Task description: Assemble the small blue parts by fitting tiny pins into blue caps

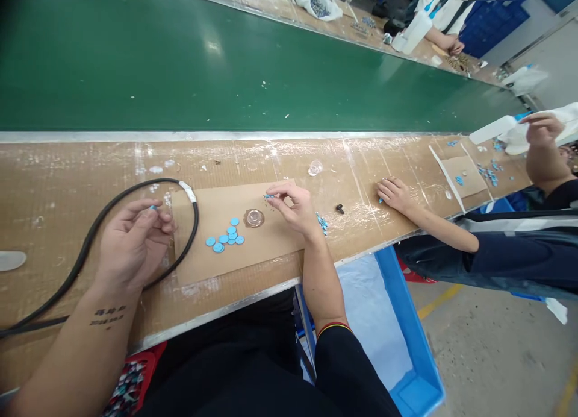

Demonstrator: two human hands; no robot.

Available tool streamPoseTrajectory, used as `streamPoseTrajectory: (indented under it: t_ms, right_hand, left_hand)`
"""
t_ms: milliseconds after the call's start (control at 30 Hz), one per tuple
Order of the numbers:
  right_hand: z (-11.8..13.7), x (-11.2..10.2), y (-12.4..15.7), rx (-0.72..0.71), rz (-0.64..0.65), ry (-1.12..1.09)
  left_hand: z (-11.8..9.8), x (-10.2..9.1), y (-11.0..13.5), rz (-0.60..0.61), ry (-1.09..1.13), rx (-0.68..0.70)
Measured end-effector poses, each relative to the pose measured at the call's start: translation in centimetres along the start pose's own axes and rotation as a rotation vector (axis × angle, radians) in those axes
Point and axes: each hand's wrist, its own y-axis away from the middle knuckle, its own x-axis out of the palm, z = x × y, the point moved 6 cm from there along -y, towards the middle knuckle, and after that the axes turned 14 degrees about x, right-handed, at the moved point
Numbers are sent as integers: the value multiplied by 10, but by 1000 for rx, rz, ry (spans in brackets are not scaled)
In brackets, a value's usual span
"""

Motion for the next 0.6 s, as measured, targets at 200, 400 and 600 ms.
streamPoseTrajectory:
  t_ms: [200,400,600]
  right_hand:
    - [-5,-5,3,64,5,-59]
    - [-12,-5,1,179,-8,-123]
    - [-16,0,-3,173,34,-249]
  left_hand:
    - [-3,3,2,30,40,17]
    - [-7,5,5,-35,0,-61]
    - [-10,2,3,-56,-59,-47]
